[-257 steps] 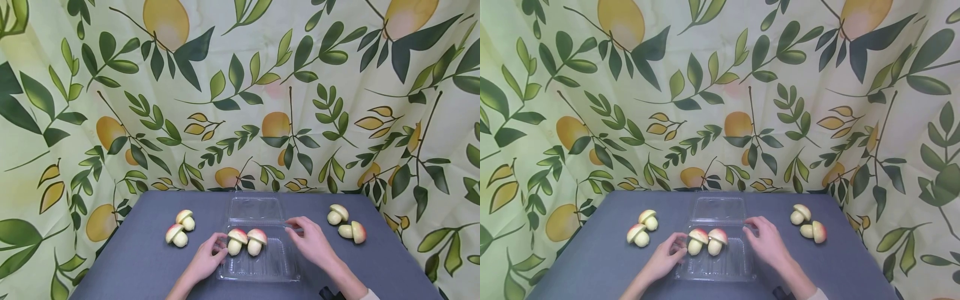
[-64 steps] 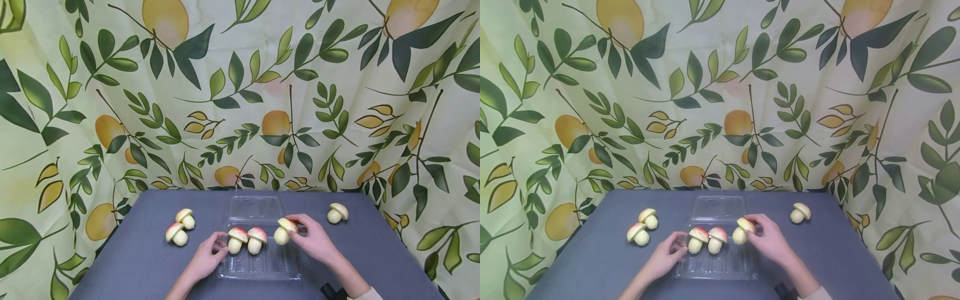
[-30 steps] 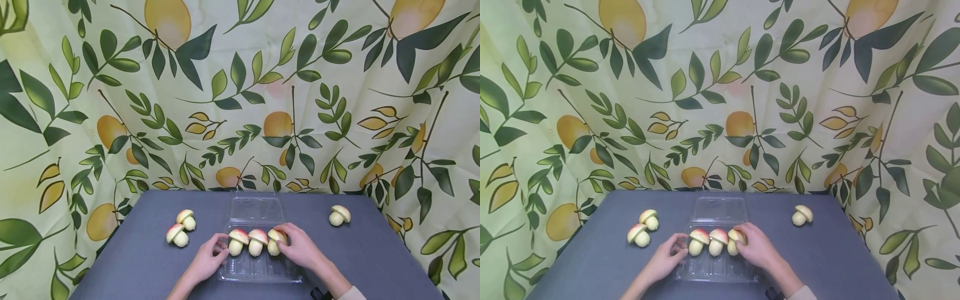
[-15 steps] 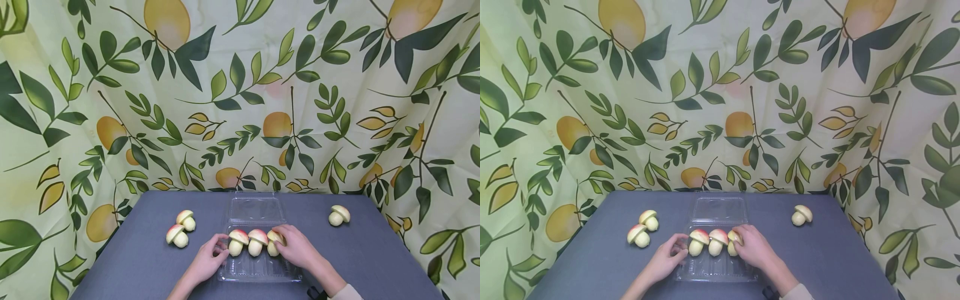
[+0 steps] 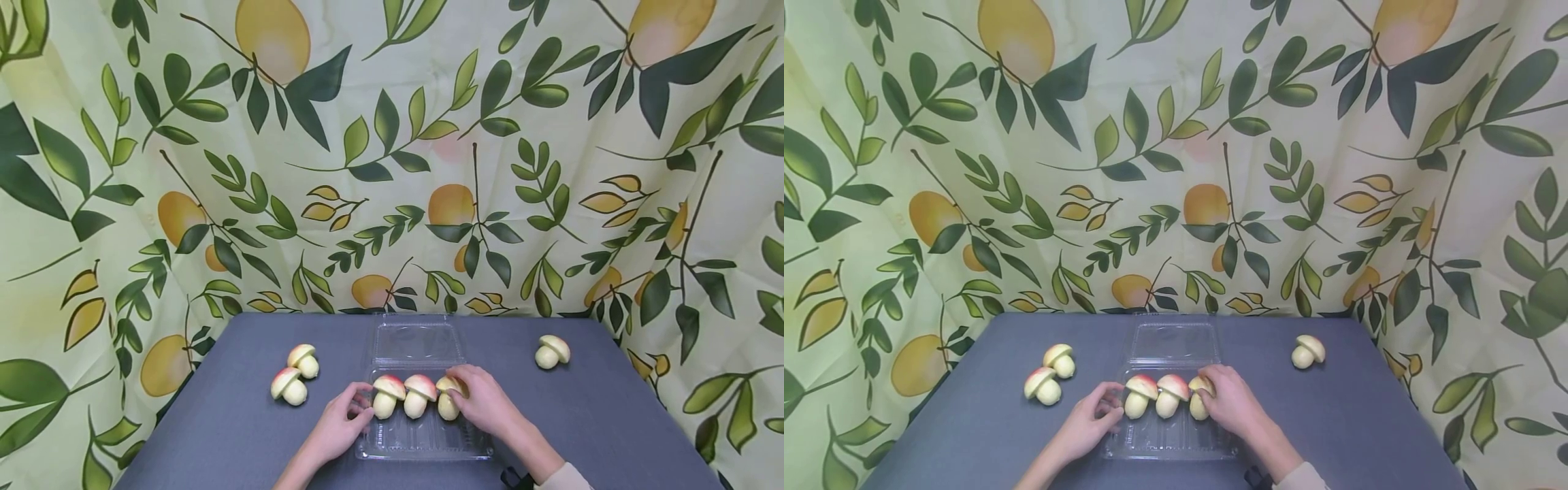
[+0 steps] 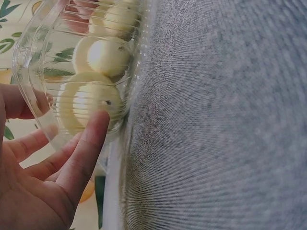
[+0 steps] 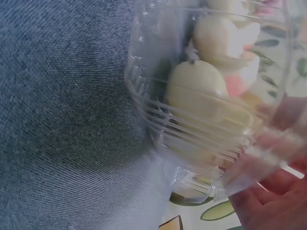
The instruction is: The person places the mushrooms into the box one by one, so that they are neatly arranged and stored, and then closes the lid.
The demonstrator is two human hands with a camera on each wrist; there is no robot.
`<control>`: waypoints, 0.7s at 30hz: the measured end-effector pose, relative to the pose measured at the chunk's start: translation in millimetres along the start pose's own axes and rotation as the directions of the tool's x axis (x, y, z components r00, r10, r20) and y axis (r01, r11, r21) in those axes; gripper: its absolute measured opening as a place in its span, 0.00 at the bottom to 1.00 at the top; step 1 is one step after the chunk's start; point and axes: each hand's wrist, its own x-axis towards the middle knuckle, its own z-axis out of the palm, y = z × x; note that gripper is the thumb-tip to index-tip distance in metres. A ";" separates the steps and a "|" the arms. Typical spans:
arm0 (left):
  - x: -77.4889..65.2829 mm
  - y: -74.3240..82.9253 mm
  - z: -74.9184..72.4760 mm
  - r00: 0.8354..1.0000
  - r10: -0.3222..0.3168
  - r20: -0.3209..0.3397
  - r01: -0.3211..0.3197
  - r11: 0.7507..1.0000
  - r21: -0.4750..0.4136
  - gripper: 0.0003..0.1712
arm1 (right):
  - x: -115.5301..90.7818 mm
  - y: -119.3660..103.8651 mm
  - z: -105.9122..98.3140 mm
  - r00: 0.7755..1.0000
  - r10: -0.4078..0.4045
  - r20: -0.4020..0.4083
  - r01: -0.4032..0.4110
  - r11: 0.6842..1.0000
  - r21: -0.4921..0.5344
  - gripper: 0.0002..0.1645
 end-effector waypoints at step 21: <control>-0.4 0.9 -0.3 1.000 -0.001 -0.006 0.001 1.000 0.009 0.21 | 0.6 9.1 -51.0 0.989 0.140 0.044 -0.145 0.982 0.121 0.12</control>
